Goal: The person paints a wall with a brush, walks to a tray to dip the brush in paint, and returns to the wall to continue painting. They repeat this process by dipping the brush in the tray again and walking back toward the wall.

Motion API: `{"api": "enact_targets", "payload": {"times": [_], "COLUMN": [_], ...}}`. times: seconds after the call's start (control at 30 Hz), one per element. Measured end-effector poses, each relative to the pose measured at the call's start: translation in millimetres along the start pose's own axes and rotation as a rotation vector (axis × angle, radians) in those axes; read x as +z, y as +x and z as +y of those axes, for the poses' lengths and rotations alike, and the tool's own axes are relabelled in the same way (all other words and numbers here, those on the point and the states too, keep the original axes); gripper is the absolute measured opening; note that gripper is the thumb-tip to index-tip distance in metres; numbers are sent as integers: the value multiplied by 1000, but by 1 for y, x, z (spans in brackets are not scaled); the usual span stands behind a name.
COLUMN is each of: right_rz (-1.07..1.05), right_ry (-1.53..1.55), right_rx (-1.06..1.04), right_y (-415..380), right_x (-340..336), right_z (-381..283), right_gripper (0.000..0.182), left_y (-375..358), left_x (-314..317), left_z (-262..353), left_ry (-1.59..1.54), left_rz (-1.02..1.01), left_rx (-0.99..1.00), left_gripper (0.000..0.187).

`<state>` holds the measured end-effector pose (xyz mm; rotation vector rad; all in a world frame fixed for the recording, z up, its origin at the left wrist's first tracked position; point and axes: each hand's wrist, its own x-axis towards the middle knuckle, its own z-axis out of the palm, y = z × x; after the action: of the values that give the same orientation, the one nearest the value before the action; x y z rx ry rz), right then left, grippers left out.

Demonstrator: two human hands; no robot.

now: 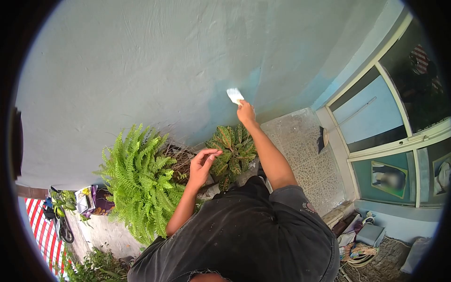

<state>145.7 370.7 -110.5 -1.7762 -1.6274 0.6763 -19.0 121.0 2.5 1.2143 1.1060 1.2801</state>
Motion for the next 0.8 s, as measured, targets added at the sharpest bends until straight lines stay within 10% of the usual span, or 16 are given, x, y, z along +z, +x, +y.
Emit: {"api": "enact_targets", "payload": {"times": [0.5, 0.7, 0.8], "right_rz": [307, 407, 259], "right_ry": [540, 437, 332], "right_rx": [-412, -553, -259], "right_y": [0, 45, 20], "right_x": [-225, -100, -43], "right_z": [-227, -135, -77], "right_gripper": [31, 30, 32], "left_y": [-7, -10, -14], "left_x": [-4, -6, -10], "left_z": [1, 0, -6], "left_ry": [-19, -4, 5], "left_rz": [0, 13, 30], "left_rx": [-20, -20, -13], "left_gripper": [20, 21, 21]}}
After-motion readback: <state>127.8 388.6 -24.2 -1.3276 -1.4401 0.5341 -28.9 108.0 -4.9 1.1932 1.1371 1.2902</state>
